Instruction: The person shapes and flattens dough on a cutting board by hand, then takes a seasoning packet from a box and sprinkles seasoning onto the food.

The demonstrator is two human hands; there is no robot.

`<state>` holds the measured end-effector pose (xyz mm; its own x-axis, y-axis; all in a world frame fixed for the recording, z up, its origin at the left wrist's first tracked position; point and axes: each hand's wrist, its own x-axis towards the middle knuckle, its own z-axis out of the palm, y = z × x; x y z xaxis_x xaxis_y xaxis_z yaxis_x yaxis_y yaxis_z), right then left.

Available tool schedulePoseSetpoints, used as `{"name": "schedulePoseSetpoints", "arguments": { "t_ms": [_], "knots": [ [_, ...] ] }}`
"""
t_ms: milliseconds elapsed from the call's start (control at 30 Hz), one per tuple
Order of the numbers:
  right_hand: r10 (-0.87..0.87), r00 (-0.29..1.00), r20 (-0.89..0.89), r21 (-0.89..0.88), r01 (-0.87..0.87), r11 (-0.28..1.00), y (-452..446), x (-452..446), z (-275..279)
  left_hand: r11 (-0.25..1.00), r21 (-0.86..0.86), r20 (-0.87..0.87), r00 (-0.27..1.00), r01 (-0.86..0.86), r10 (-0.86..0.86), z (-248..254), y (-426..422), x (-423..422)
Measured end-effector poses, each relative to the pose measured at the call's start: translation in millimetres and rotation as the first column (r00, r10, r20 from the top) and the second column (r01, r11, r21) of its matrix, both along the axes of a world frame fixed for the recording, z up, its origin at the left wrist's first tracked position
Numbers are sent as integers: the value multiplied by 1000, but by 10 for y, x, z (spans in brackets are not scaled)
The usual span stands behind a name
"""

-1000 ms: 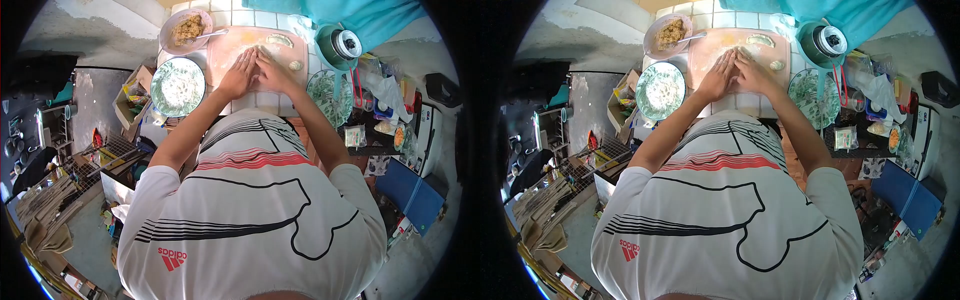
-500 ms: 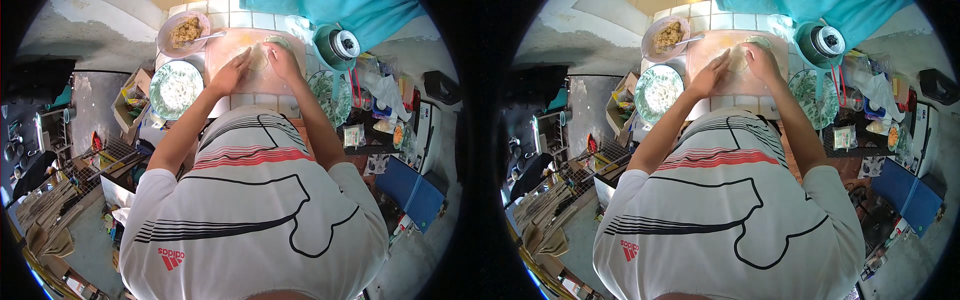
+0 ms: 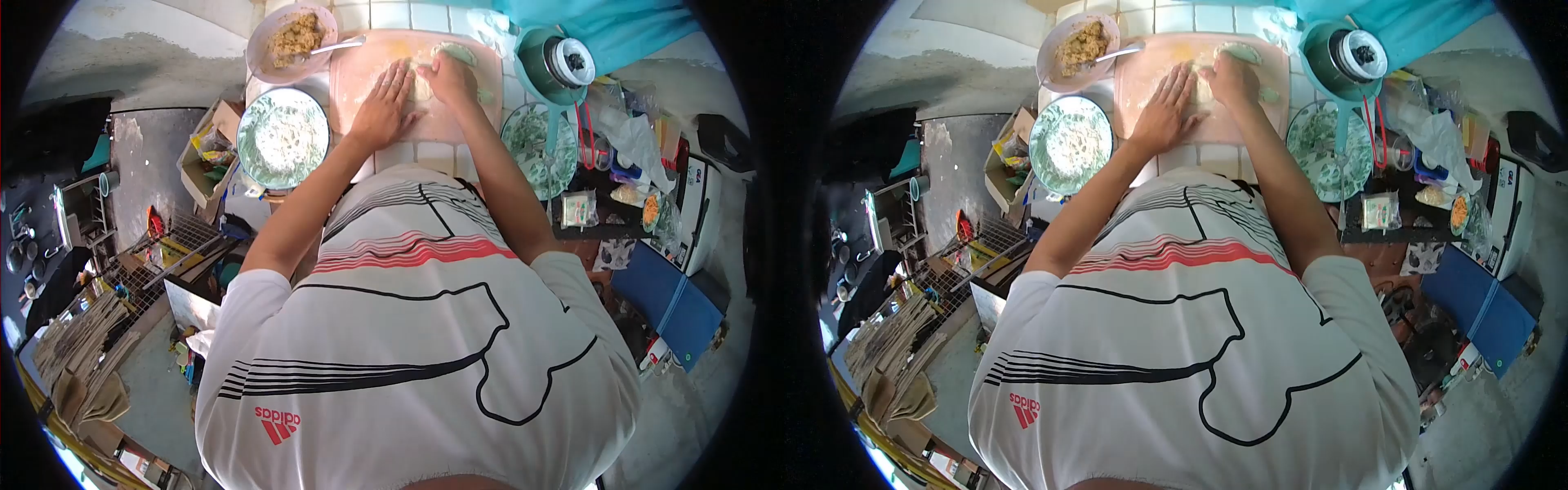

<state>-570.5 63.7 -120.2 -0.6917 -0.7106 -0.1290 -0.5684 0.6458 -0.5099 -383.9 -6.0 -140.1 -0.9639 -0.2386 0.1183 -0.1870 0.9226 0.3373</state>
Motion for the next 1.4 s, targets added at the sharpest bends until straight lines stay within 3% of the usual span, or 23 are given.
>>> {"name": "schedulePoseSetpoints", "arguments": {
  "t_ms": [67,100,167,300,367,467,600,667,700,767,867,933,1100,1167,1267,1400],
  "knots": [
    [45,985,164,63,-56,996,34,-79,-53,1000,19,-8,1000,15,-14,4,-89,-4],
    [40,986,163,63,-51,997,50,-128,-135,999,23,15,999,28,-29,38,-109,14],
    [90,949,301,-35,-83,996,14,-282,-265,999,28,31,998,45,-45,72,-96,35],
    [68,978,197,30,-75,997,-86,-151,-94,999,-28,90,996,23,-20,96,-3,100],
    [87,996,23,48,-88,995,-136,-85,-22,1000,-13,107,994,9,-7,85,35,116],
    [112,993,28,158,-115,981,-222,-191,-185,1000,19,19,1000,5,-6,110,65,188],
    [170,982,-80,81,-164,983,-285,-285,-82,997,43,48,997,64,-66,45,-115,101],
    [45,924,380,285,-163,945,-299,-322,52,995,78,68,995,66,-71,89,-53,209],
    [51,925,375,281,-166,945,-312,-315,123,995,53,77,993,83,-87,129,-85,195],
    [271,945,181,191,-304,933,-294,-260,231,994,29,89,991,103,-105,203,-95,189],
    [411,909,76,285,-415,864,-493,-226,229,996,-81,190,982,26,-11,291,24,236],
    [417,907,67,344,-413,843,-626,-215,225,996,89,159,987,-13,-1,268,84,279],
    [465,883,62,504,-430,749,-914,-224,109,994,107,107,994,10,-21,195,87,353],
    [481,876,25,469,-435,768,-966,-245,92,995,93,99,995,19,-28,249,-45,280],
    [590,786,186,510,-590,625,-1070,-433,-89,995,50,144,985,88,-95,310,-108,373],
    [664,740,108,344,-654,673,-940,-368,-17,995,99,95,995,8,-17,253,-128,478]
  ]
}}
